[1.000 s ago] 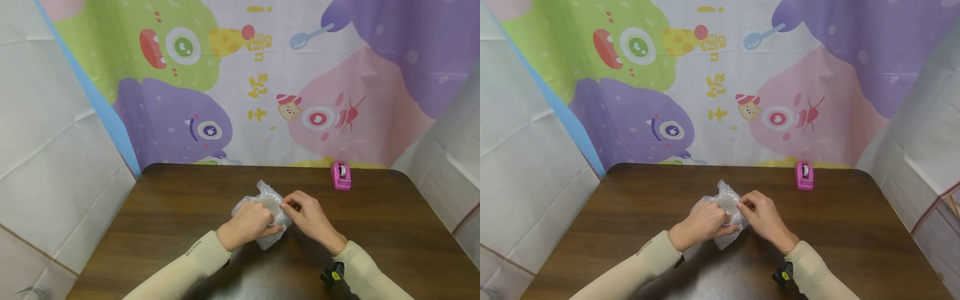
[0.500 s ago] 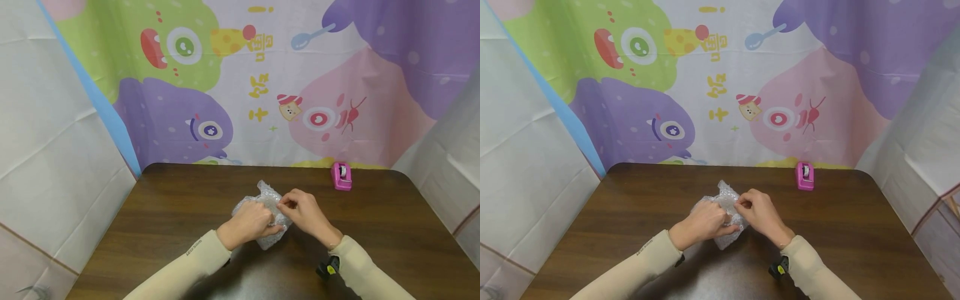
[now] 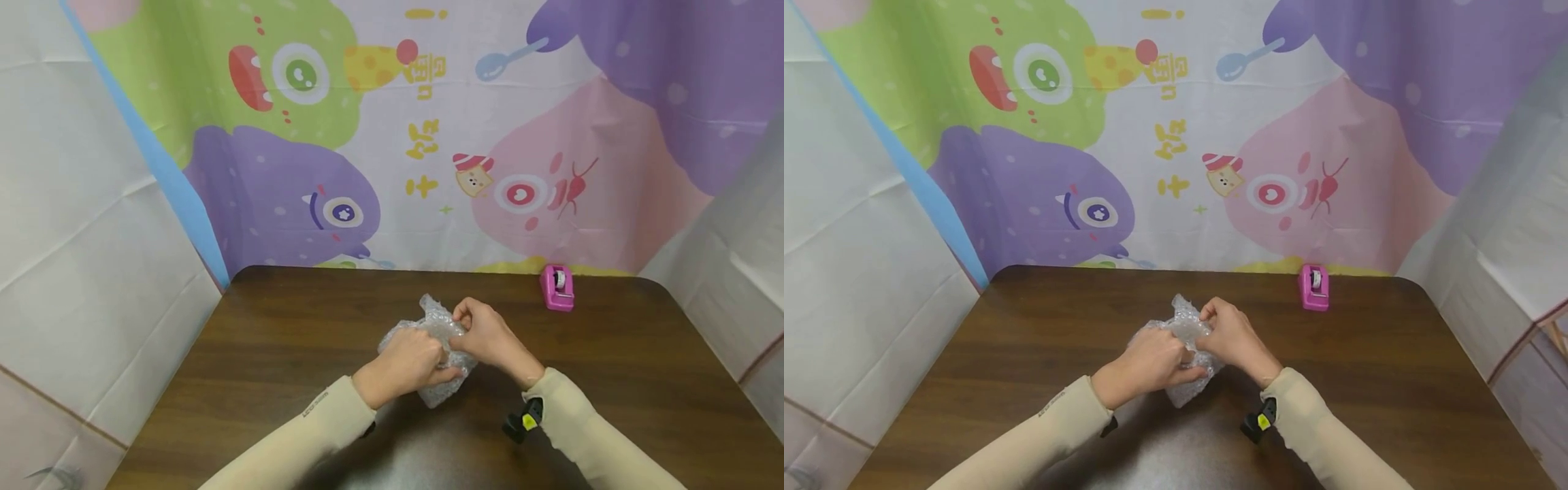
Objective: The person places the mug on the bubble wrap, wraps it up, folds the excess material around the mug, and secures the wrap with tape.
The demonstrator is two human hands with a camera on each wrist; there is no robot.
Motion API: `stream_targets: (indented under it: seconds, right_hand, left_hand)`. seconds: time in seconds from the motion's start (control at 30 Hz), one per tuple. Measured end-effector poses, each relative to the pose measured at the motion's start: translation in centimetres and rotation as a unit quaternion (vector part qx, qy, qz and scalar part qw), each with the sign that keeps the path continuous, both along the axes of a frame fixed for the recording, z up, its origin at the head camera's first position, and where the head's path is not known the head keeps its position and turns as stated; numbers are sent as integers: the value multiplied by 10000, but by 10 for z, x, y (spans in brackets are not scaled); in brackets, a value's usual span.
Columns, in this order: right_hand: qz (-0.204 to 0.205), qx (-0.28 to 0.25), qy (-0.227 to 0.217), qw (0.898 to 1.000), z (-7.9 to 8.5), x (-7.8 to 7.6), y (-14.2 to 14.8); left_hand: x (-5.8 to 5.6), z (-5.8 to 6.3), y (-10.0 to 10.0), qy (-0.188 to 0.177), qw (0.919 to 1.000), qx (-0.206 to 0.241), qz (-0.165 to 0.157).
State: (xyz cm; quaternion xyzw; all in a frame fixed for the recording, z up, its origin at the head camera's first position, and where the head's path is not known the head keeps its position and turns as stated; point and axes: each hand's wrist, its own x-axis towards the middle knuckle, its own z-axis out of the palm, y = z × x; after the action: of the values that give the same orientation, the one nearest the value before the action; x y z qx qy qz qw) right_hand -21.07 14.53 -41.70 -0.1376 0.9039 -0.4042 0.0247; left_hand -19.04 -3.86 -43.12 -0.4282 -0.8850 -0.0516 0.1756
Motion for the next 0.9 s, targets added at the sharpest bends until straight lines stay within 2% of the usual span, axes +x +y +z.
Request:
stream_targets:
  seconds: [0.17, 0.3, 0.37, 0.53, 0.77, 0.9]
  right_hand:
    - [-326, 23, -781, 9964, 0, -3, -3]
    - [-453, -199, -1550, 9867, -2, -7, -3]
    - [-478, -235, -1771, 9828, -3, -9, -4]
    - [-451, -269, -1896, 9804, -6, -13, -6]
    - [-451, -526, -1898, 9794, -8, -11, -8]
    - [-442, -637, -1895, 9788, -10, -10, -9]
  left_hand:
    - [0, 0, 0, 6, 10000, -40, 52]
    - [0, 0, 0, -56, 9998, -129, 121]
    - [-1, 0, 0, -100, 9998, -136, 133]
    - [-1, -1, 0, -80, 9999, -9, 100]
    - [-1, -5, 1, 131, 9996, 253, -52]
    - [0, -5, 0, -4, 9998, 200, -62]
